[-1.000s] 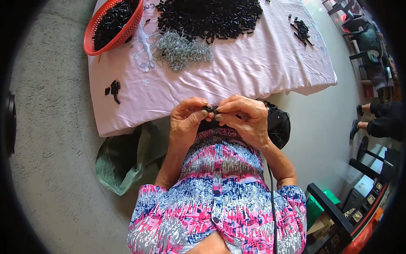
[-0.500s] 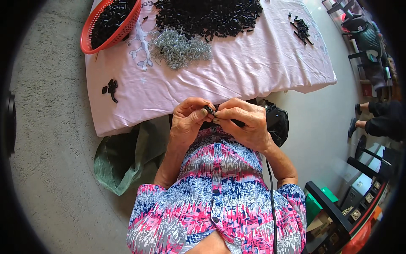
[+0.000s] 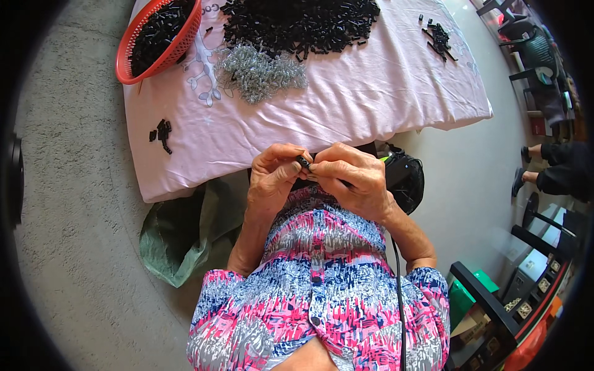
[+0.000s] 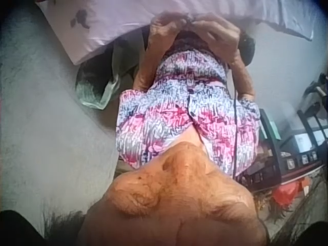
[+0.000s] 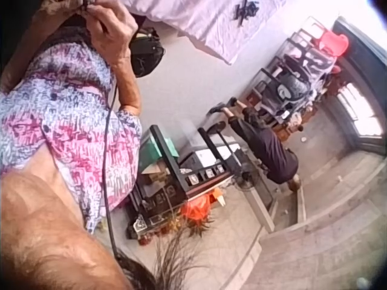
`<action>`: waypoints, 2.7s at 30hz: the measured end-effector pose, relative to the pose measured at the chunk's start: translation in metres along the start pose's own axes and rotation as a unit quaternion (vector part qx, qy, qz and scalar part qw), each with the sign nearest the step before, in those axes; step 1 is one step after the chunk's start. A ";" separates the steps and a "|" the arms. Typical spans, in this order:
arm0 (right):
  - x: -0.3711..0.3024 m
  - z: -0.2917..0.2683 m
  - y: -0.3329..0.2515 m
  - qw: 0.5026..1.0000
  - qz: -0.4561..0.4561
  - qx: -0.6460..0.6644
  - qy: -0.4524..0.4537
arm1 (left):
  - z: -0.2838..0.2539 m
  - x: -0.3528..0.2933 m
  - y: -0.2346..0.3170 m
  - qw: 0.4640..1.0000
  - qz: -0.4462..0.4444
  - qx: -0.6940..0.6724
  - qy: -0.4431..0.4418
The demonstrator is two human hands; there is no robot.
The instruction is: Assembling small black and silver components manually at a workshop table.
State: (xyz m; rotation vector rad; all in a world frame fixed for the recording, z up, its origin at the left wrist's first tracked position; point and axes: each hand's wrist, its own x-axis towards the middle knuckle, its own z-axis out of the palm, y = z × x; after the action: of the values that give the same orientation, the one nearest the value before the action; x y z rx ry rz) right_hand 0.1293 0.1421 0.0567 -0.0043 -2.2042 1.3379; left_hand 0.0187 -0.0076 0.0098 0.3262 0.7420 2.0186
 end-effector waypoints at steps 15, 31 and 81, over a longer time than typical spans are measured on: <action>0.008 -0.004 0.008 0.995 -0.031 0.017 -0.092 | -0.009 -0.002 -0.007 0.970 -0.208 -0.125 -0.019; 0.005 -0.001 0.012 0.996 -0.059 0.015 -0.064 | -0.005 -0.003 -0.007 0.967 -0.224 -0.120 -0.034; -0.004 -0.012 0.028 0.999 0.024 -0.046 0.003 | -0.063 -0.015 0.130 0.758 0.305 0.444 0.367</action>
State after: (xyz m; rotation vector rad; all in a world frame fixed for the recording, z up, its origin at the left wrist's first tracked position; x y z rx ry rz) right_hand 0.1304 0.1645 0.0356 -0.0961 -2.2731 1.2581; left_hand -0.0938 -0.0937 0.0418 0.3214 2.3795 2.2318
